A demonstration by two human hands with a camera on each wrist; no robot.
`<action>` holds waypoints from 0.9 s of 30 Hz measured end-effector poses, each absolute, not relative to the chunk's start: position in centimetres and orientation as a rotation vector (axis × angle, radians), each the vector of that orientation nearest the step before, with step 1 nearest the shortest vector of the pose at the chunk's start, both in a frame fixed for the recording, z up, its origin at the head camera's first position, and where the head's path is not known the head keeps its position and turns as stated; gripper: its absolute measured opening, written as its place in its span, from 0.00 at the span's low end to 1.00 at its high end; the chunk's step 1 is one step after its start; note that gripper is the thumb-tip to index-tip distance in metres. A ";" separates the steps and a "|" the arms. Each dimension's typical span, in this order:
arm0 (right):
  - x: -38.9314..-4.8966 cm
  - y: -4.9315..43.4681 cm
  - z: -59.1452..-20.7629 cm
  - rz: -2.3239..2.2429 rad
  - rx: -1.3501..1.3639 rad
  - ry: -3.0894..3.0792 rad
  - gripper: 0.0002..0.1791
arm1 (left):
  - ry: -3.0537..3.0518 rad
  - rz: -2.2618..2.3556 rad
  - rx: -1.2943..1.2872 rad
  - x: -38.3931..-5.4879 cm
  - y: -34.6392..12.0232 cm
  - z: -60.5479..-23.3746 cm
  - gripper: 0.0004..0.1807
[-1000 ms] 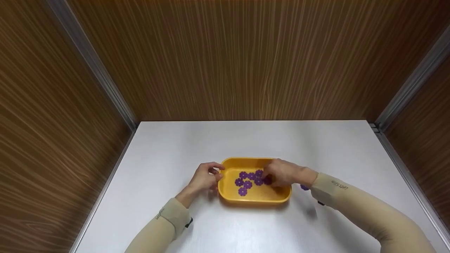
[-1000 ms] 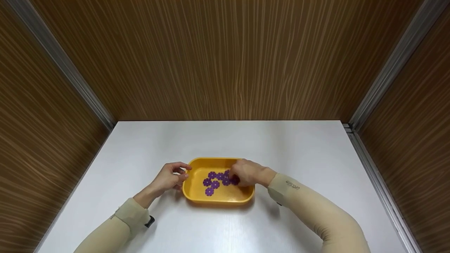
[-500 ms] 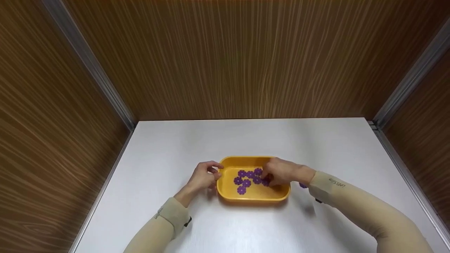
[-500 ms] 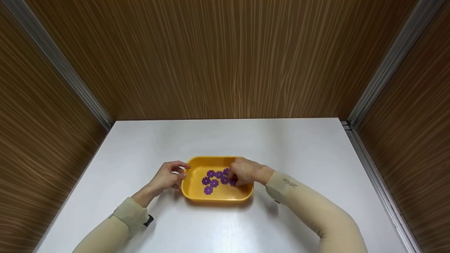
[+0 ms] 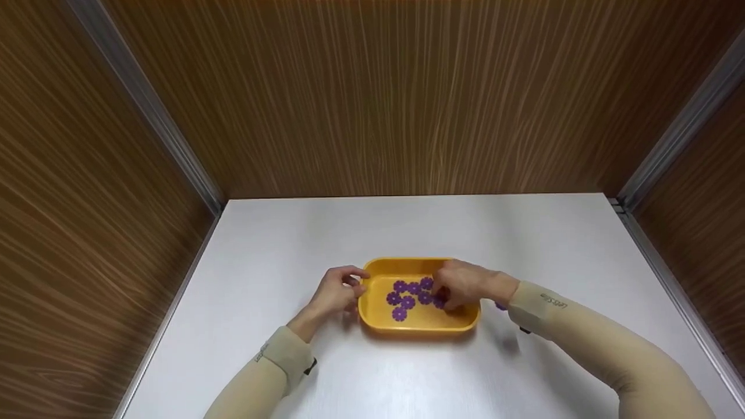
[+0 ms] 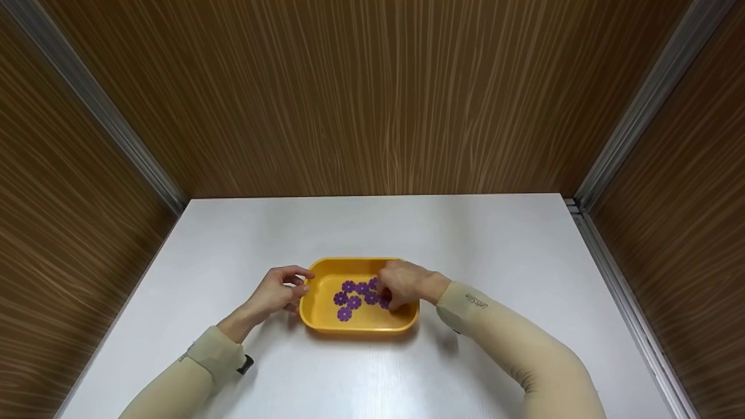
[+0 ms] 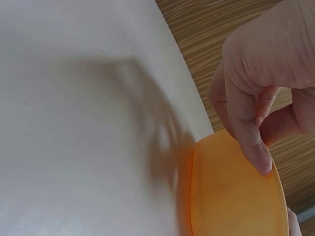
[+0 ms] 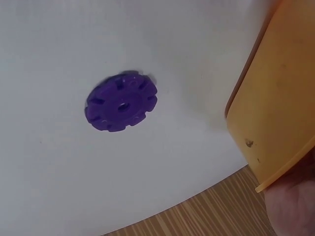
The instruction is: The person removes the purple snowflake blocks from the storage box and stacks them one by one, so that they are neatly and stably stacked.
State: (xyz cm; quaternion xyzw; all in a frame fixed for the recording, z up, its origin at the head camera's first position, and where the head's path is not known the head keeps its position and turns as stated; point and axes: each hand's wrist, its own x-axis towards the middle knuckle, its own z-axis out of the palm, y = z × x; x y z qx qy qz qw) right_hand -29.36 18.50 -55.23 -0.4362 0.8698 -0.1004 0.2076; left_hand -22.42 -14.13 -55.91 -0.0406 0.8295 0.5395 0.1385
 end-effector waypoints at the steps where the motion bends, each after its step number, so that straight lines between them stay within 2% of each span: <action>1: -29.3 18.4 -55.2 -0.276 -1.216 2.424 0.13 | 2.401 1.562 -0.111 -22.4 -14.2 -55.9 0.16; 15: -29.2 17.9 -55.5 -0.276 -1.059 2.476 0.14 | 2.399 1.538 -0.172 -22.6 -14.0 -55.6 0.15; 23: -29.2 18.7 -55.6 -0.327 -1.195 2.463 0.13 | 2.398 1.521 -0.151 -22.6 -13.7 -55.6 0.16; 27: -29.1 18.2 -55.7 -0.307 -1.160 2.474 0.13 | 2.407 1.500 -0.157 -22.5 -13.8 -55.5 0.16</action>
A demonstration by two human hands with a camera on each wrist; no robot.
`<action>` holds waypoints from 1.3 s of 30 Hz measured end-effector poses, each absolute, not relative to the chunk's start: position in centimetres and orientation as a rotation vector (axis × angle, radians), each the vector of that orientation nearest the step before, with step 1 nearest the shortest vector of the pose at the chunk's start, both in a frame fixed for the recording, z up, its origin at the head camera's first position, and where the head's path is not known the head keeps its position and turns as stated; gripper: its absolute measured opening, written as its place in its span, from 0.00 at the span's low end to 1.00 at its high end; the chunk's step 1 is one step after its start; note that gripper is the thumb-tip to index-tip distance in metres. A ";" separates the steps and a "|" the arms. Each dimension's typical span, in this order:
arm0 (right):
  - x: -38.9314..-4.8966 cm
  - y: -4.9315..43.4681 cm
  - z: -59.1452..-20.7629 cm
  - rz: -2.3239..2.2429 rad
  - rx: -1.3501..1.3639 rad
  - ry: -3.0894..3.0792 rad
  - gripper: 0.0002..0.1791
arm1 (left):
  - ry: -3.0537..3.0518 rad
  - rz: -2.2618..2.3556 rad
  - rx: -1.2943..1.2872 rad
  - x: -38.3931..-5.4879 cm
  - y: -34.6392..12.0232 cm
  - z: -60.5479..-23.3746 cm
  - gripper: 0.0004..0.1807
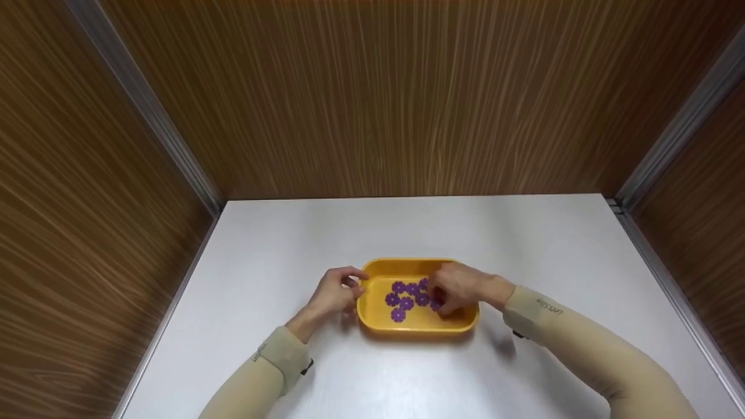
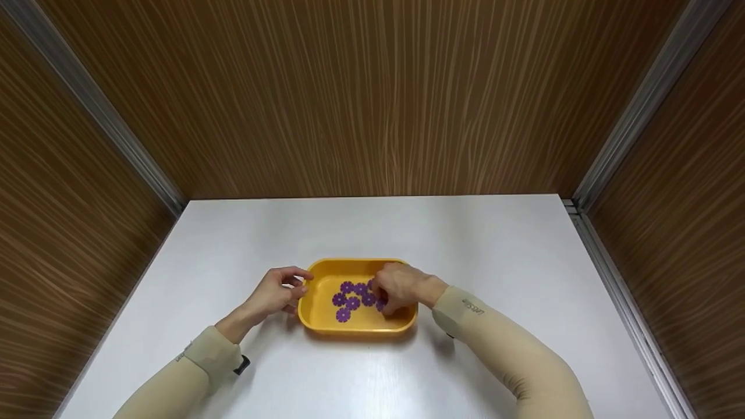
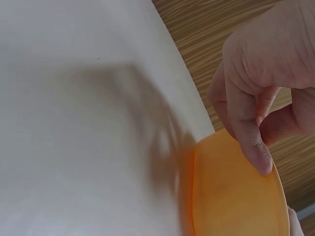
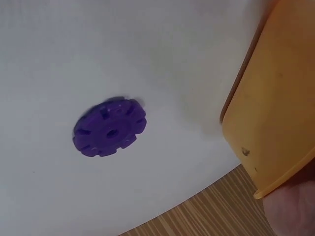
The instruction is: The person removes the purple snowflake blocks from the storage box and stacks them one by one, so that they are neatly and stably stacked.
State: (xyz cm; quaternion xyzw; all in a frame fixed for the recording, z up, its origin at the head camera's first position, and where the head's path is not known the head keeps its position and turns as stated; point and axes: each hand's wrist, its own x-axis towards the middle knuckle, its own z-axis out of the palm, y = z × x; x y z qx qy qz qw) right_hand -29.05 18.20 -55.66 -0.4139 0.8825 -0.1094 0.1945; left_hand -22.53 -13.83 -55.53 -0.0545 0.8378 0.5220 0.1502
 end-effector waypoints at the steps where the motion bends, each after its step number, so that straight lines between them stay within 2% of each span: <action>1: -29.0 18.0 -55.7 -0.301 -1.152 2.478 0.13 | 2.406 1.498 -0.158 -22.5 -13.9 -55.5 0.16; 11: -28.5 17.5 -56.1 -0.264 -1.177 2.516 0.16 | 2.389 1.520 -0.096 -22.5 -14.1 -55.4 0.16; 19: -28.3 18.3 -55.8 -0.373 -1.222 2.473 0.10 | 2.396 1.509 -0.121 -22.6 -14.0 -55.4 0.15; 39: -27.9 19.0 -55.4 -0.515 -1.274 2.492 0.19 | 2.411 1.504 -0.077 -22.4 -14.1 -55.3 0.15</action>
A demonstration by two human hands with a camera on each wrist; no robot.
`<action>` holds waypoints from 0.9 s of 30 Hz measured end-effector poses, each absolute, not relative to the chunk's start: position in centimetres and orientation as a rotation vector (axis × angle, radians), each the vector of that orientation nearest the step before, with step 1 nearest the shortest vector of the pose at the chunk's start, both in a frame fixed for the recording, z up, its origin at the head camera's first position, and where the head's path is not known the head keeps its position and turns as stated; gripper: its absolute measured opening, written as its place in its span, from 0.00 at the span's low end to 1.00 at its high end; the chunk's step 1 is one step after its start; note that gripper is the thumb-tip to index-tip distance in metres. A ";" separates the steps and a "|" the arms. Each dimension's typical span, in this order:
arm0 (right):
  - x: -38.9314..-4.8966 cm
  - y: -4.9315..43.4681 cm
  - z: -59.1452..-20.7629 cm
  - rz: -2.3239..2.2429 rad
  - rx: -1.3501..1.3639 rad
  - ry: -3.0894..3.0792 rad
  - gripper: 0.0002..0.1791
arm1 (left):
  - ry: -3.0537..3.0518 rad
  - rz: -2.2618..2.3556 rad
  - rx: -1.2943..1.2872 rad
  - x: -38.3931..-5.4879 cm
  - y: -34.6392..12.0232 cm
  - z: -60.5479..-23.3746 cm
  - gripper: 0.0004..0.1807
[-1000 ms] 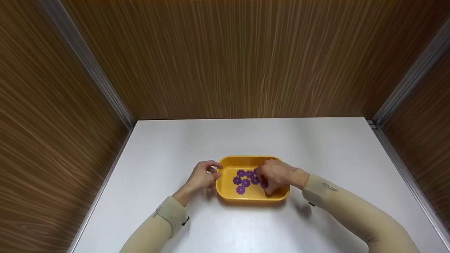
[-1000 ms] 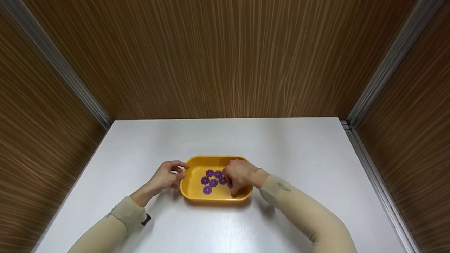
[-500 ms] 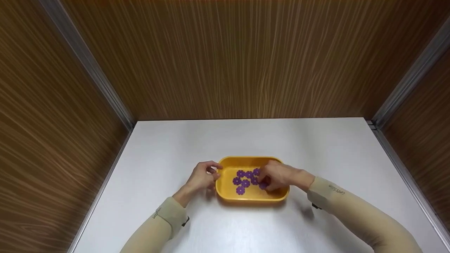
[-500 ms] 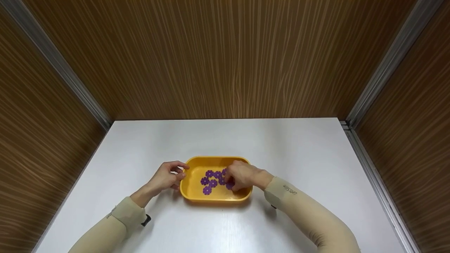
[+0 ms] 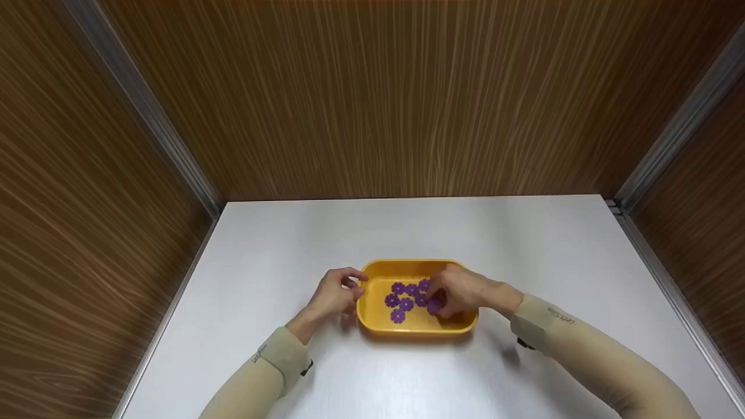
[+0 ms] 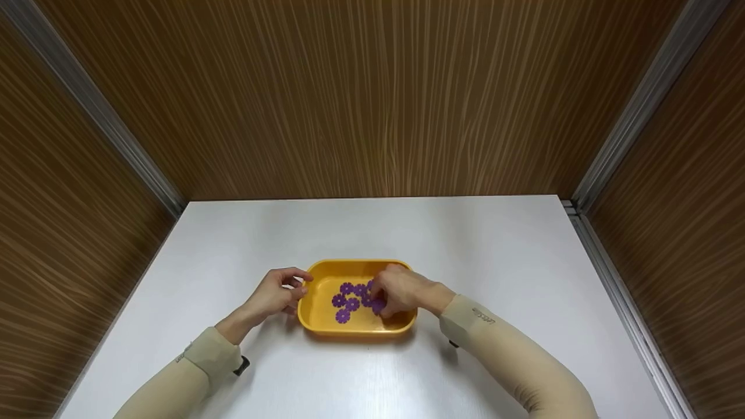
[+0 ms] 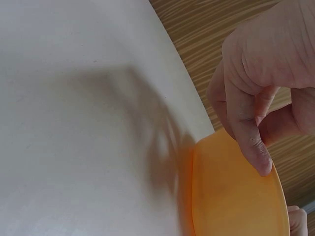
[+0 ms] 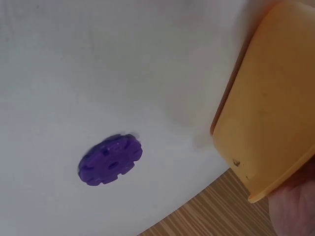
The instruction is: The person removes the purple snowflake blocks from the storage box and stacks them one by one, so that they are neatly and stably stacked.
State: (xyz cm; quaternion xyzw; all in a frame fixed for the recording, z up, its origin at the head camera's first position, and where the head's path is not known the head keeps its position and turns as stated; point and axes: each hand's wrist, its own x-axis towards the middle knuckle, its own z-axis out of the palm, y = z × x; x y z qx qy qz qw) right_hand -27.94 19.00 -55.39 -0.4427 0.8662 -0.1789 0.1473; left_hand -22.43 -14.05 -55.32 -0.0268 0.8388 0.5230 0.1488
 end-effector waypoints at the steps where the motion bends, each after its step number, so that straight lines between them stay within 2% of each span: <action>1: -27.9 19.1 -55.2 -0.531 -1.268 2.495 0.19 | 2.408 1.501 -0.085 -22.4 -14.0 -55.3 0.15; 16: -26.9 21.9 -52.8 -0.758 -1.312 2.526 0.19 | 2.390 1.534 -0.092 -22.3 -14.1 -55.2 0.16; 27: -26.5 24.0 -52.7 -0.838 -1.379 2.580 0.16 | 2.356 1.580 -0.064 -22.4 -14.0 -55.6 0.17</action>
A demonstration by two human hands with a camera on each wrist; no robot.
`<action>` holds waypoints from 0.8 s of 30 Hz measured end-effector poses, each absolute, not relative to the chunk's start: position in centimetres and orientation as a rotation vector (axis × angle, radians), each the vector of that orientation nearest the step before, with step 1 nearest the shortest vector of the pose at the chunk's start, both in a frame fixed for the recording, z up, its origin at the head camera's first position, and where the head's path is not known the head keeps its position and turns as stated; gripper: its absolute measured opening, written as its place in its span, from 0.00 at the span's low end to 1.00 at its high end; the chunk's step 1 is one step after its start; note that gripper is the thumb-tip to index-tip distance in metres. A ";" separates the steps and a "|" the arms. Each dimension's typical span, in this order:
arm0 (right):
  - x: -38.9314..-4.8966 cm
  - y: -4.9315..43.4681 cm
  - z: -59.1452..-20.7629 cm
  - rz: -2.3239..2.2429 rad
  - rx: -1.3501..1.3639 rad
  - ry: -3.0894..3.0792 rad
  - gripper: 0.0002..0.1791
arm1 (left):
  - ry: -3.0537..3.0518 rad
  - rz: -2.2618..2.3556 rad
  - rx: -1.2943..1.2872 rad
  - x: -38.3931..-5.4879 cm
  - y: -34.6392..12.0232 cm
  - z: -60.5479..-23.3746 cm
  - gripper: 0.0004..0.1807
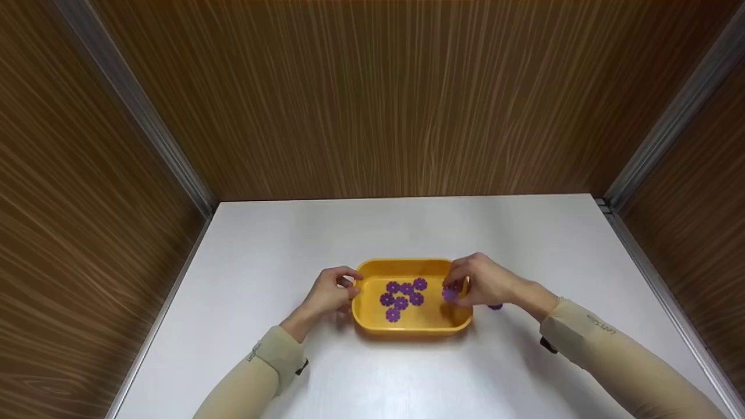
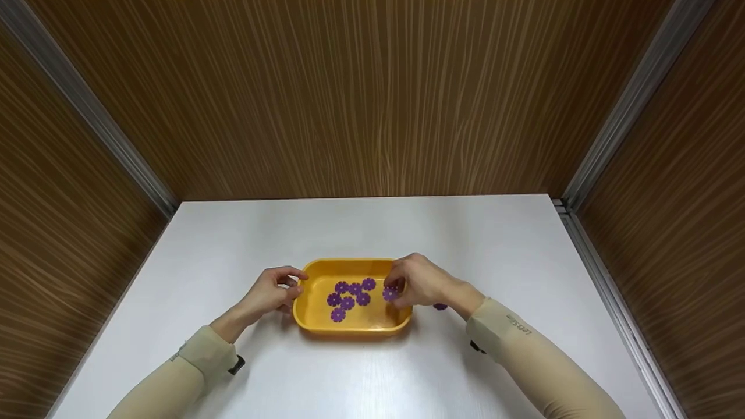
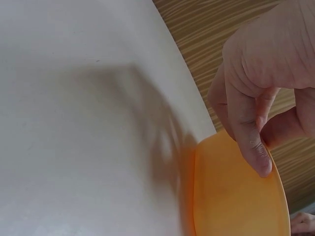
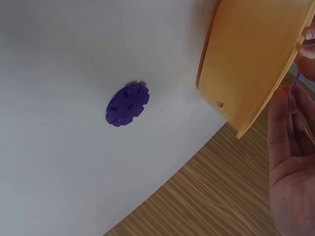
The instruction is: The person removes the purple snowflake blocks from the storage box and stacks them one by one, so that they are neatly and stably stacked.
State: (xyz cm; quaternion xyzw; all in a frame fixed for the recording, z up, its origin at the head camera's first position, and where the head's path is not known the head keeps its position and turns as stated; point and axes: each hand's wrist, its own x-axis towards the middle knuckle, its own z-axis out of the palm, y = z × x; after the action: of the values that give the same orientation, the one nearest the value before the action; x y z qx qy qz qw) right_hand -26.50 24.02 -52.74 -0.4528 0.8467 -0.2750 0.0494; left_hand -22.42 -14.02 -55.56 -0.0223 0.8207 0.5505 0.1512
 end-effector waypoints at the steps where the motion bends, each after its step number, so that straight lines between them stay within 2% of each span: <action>1: -26.5 24.2 -52.7 -0.845 -1.382 2.582 0.17 | 2.354 1.583 -0.062 -22.4 -14.0 -55.6 0.17; 8: -26.3 25.7 -52.5 -0.905 -1.306 2.568 0.18 | 2.351 1.567 -0.080 -22.6 -14.1 -55.5 0.16; 24: -25.9 28.4 -52.8 -1.000 -1.299 2.618 0.12 | 2.373 1.539 -0.104 -22.7 -13.9 -55.4 0.16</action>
State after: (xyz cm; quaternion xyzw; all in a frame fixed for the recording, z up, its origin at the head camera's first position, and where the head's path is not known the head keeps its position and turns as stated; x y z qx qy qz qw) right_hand -25.94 28.41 -52.76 -0.4202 0.8474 -0.3235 0.0263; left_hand -22.73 -13.91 -55.38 -0.0361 0.8282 0.5373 0.1551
